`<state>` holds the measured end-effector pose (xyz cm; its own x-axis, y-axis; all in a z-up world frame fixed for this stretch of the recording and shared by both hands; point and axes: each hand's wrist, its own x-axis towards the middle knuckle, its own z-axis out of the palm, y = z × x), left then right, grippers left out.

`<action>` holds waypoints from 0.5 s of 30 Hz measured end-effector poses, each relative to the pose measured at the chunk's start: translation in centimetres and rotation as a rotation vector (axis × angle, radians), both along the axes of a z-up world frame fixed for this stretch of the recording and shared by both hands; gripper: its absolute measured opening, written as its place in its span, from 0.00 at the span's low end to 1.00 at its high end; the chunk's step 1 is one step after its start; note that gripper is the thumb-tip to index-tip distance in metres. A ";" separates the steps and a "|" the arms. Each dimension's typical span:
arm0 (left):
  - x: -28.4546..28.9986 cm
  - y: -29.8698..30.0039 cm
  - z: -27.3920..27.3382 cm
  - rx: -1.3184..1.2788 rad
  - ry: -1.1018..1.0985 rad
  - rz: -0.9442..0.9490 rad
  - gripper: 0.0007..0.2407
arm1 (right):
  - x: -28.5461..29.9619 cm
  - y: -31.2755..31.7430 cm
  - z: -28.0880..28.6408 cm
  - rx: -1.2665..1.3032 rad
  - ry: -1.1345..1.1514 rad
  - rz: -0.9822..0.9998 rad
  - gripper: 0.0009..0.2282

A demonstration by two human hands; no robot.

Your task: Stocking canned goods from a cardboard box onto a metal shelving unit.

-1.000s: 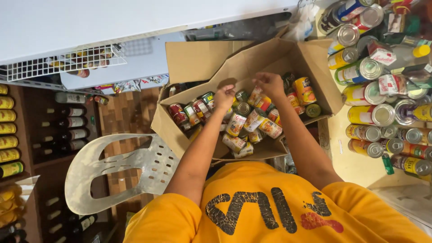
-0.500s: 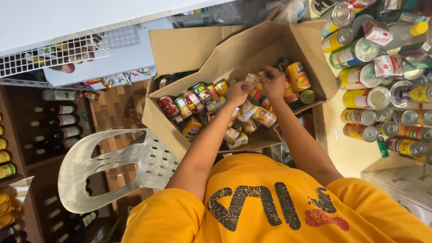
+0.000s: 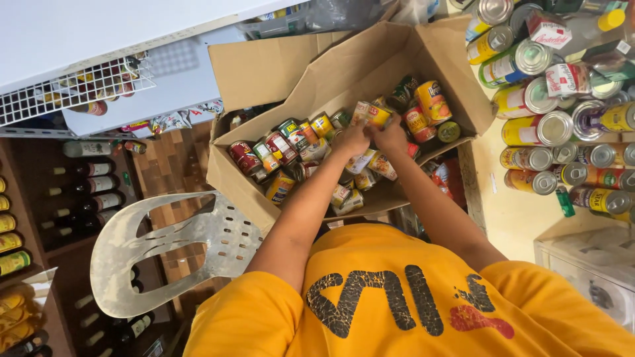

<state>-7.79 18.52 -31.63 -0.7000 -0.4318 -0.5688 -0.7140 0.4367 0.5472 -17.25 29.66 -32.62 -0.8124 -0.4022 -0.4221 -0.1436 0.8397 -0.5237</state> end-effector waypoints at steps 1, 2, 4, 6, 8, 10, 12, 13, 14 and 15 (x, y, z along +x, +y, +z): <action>-0.1 -0.5 -0.4 -0.001 0.000 -0.002 0.21 | -0.3 -0.5 0.2 -0.001 0.000 -0.002 0.42; 0.1 -0.6 -0.8 -0.011 0.038 0.030 0.21 | -0.3 -0.8 0.4 0.024 -0.011 0.008 0.43; 0.5 -0.9 -1.3 -0.022 0.072 0.062 0.22 | -0.4 -1.2 -0.3 0.049 -0.025 0.017 0.43; 0.9 -1.3 -1.3 0.108 0.200 0.103 0.18 | -0.9 -1.4 -1.7 -0.101 0.017 -0.011 0.37; 0.6 -1.5 -4.5 0.099 0.267 0.171 0.18 | -1.6 -1.9 -2.4 -0.328 -0.175 -0.078 0.30; 0.5 -2.0 -7.4 0.087 0.339 0.236 0.17 | -1.6 -2.4 -0.5 -0.557 -0.364 -0.145 0.24; 0.4 -2.3 -9.9 0.029 0.399 0.303 0.15 | -1.3 -2.8 4.0 -0.563 -0.750 -0.295 0.13; 0.2 -2.5 -9.1 0.029 0.399 0.303 0.15 | -1.8 -2.4 2.1 -0.563 -0.749 -0.295 0.13; 0.2 -2.7 -8.3 0.300 0.391 0.431 0.16 | -2.1 -1.9 0.1 -0.636 -0.869 -0.291 0.13; 0.2 -2.8 -7.6 0.573 0.378 0.556 0.18 | -2.4 -1.4 -1.9 -0.711 -0.987 -0.285 0.13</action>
<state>-7.57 15.75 -39.19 -0.6586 -0.4854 -0.5749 -0.4683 -0.3336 0.8182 -19.63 28.21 -34.52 -0.3683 -0.6527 -0.6621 0.7092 0.2633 -0.6540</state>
